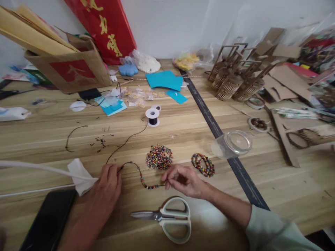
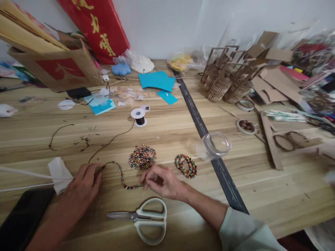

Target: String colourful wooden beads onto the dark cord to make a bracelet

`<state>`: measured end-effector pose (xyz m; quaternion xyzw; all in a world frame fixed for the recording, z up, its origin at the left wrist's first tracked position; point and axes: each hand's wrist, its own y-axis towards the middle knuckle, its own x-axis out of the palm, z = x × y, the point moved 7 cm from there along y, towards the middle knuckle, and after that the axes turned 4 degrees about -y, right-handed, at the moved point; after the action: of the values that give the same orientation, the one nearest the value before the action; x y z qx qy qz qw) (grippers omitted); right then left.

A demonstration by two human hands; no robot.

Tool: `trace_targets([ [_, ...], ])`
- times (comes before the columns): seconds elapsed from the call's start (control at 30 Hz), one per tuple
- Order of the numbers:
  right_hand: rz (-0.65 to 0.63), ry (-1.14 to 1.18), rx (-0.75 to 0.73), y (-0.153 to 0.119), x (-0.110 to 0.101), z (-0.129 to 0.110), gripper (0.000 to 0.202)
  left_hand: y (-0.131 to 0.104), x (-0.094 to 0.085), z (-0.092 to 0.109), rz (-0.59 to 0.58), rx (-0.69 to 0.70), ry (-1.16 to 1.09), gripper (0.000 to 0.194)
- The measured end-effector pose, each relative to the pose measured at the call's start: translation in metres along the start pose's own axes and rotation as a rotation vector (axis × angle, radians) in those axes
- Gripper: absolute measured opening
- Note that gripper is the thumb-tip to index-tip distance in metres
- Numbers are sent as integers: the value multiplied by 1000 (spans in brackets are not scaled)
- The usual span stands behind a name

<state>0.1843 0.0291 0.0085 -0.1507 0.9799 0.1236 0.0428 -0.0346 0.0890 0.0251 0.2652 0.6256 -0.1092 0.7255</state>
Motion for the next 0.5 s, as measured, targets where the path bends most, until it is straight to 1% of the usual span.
trace_targets([
  [0.1, -53, 93, 76, 0, 5, 5, 21, 3, 0, -1, -27, -9, -33, 24],
  [0.27, -80, 167, 161, 0, 8, 10, 22, 11, 6, -12, -47, -100, -134, 26],
  [0.37, -76, 202, 184, 0, 7, 13, 22, 12, 9, -24, -30, -196, -309, 23],
  [0.5, -72, 264, 212, -1, 7, 16, 24, 12, 12, -35, -59, -340, -636, 23],
])
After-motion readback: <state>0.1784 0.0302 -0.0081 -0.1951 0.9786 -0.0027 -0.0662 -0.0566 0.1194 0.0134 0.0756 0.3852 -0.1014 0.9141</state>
